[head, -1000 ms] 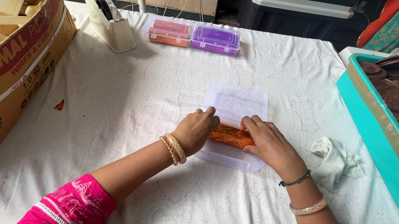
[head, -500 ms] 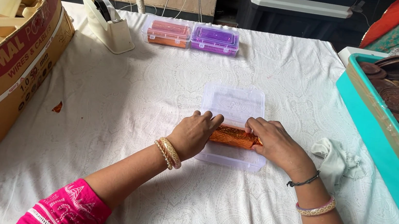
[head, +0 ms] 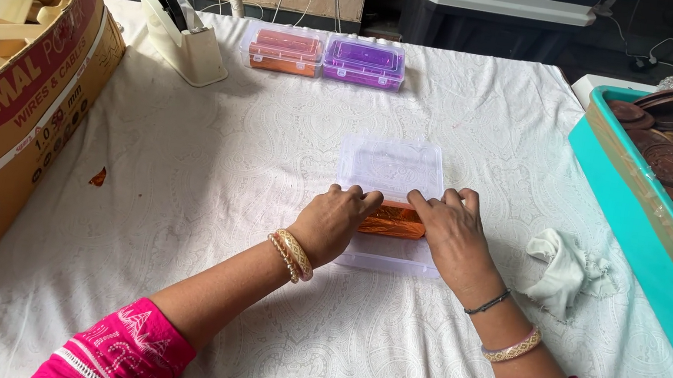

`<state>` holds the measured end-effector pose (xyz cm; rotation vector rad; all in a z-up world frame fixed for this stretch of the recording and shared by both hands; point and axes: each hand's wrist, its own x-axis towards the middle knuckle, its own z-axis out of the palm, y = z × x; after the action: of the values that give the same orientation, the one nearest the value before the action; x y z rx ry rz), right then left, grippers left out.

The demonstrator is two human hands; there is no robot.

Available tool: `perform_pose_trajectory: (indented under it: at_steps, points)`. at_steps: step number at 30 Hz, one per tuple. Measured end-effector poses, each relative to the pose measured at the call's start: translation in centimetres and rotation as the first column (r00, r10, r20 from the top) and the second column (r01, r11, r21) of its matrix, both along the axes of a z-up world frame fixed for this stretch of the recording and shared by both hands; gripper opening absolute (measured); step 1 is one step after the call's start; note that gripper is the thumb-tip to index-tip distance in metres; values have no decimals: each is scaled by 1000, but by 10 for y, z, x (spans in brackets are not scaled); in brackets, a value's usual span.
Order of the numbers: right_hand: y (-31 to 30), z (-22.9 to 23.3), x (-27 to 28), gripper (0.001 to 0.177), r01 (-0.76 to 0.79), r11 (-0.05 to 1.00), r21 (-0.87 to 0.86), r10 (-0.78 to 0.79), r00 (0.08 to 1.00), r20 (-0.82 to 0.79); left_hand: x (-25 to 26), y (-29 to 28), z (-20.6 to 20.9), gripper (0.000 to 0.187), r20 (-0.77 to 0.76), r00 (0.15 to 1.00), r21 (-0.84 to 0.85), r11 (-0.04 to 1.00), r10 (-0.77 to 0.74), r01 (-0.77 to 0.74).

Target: Manually wrapping small wooden items in foil and placing them into plastic cases.

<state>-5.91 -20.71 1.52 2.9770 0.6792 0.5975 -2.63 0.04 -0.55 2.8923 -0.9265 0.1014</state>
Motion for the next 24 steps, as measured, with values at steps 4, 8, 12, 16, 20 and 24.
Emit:
perform_pose_trajectory:
  at_steps: [4, 8, 12, 16, 20, 24]
  points:
    - [-9, -11, 7, 46, -34, 999, 26, 33, 999, 32, -1, 0, 1, 45, 4, 1000, -4, 1000, 1, -1]
    - [-11, -3, 10, 38, 21, 996, 87, -6, 985, -173, -1, 0, 2, 45, 7, 1000, -21, 1000, 11, -11]
    - [-7, -13, 12, 35, 27, 999, -37, -29, 998, -59, 0, -2, 3, 46, -14, 1000, -8, 1000, 19, -19]
    - [-5, -11, 11, 40, -15, 1000, -14, 16, 992, 123, 2, -1, -2, 41, -6, 1000, -13, 1000, 19, -19]
    - [-12, -21, 20, 38, 39, 999, 33, -36, 995, -93, 4, -2, -4, 41, 29, 999, -39, 999, 17, -16]
    - [-16, -19, 25, 42, 79, 997, 20, -71, 963, -260, 6, -3, -12, 39, 80, 996, -101, 995, 36, -28]
